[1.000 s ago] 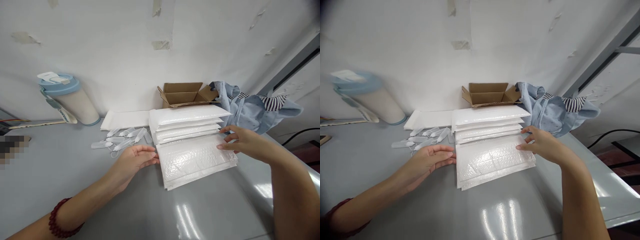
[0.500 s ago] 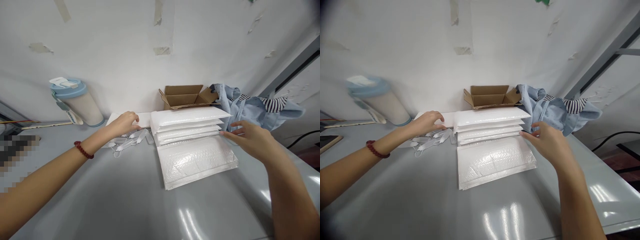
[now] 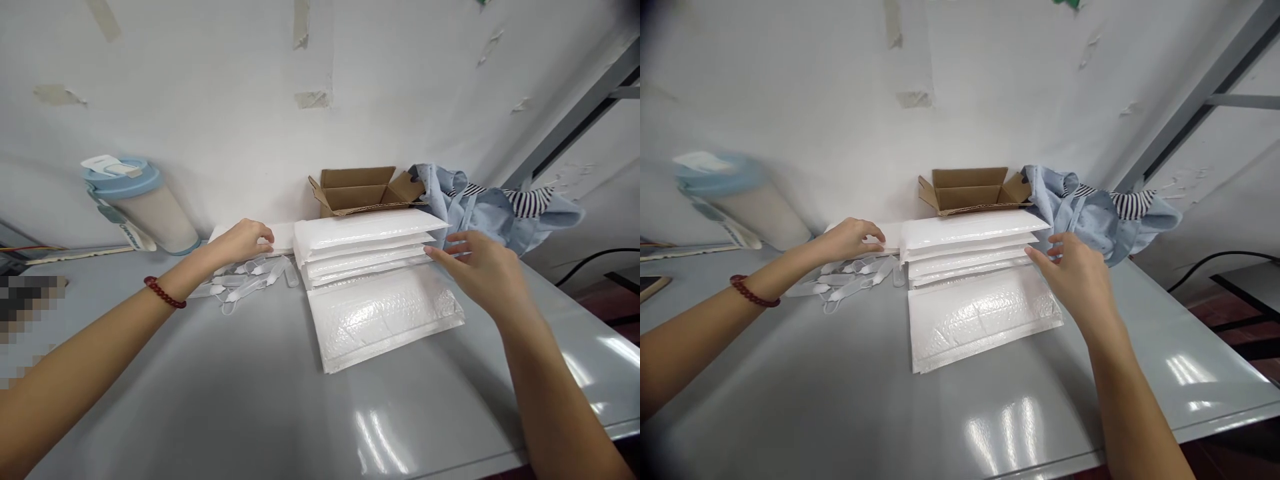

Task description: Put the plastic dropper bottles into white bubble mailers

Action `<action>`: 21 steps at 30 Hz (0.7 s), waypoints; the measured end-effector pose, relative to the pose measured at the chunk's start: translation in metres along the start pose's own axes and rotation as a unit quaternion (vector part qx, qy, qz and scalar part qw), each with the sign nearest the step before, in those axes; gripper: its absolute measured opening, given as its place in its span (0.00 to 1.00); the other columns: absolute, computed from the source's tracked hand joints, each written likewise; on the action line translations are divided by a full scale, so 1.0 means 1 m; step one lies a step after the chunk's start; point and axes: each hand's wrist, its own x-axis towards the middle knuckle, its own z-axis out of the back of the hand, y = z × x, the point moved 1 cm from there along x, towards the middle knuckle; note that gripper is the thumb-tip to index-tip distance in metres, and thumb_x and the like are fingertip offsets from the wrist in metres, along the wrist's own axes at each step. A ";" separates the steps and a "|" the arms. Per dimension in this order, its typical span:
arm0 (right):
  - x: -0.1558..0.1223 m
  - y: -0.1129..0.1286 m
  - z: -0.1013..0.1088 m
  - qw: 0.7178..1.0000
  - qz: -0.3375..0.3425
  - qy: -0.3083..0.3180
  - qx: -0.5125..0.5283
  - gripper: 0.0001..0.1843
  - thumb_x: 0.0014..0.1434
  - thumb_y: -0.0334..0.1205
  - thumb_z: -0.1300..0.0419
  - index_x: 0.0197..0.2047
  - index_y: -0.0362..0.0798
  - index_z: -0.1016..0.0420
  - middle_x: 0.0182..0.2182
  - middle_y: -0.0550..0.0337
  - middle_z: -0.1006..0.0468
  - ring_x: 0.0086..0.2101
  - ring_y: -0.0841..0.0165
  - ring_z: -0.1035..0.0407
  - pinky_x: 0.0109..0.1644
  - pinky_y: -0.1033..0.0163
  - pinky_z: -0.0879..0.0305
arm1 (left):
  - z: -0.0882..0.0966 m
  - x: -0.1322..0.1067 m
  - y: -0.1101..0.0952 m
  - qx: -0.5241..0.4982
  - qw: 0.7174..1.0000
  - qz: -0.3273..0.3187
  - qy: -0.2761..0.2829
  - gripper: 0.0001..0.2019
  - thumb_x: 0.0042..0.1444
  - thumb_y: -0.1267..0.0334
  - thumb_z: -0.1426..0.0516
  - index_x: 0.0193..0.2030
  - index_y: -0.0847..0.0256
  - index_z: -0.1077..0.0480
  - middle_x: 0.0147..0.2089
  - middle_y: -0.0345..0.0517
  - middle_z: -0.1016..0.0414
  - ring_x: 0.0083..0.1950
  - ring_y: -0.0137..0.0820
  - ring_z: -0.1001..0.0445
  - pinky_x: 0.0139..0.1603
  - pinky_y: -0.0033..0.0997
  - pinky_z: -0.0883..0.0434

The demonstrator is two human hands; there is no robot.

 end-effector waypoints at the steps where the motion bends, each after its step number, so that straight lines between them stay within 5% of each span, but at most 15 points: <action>1: -0.001 0.001 0.000 1.000 0.002 -0.002 0.004 0.24 0.57 0.57 0.43 0.47 0.47 0.31 0.41 0.50 0.21 0.39 0.57 0.26 0.42 0.55 0.37 | 0.000 -0.001 0.000 0.004 1.000 -0.005 0.000 0.13 0.64 0.59 0.43 0.53 0.63 0.30 0.53 0.50 0.27 0.49 0.38 0.25 0.49 0.45 0.25; 9: -0.007 0.006 -0.001 0.999 0.020 -0.020 0.035 0.24 0.58 0.57 0.43 0.48 0.47 0.30 0.41 0.53 0.20 0.39 0.59 0.26 0.42 0.56 0.34 | -0.005 -0.001 -0.014 0.061 0.998 -0.027 0.005 0.15 0.64 0.60 0.43 0.55 0.62 0.32 0.55 0.51 0.28 0.50 0.39 0.25 0.49 0.46 0.25; 21: -0.013 0.015 -0.001 0.997 0.038 -0.017 0.066 0.22 0.57 0.55 0.43 0.48 0.48 0.29 0.42 0.52 0.20 0.40 0.58 0.26 0.44 0.54 0.34 | -0.011 -0.012 -0.037 0.163 0.984 0.041 -0.051 0.15 0.64 0.60 0.43 0.55 0.62 0.32 0.54 0.51 0.28 0.49 0.38 0.24 0.47 0.44 0.24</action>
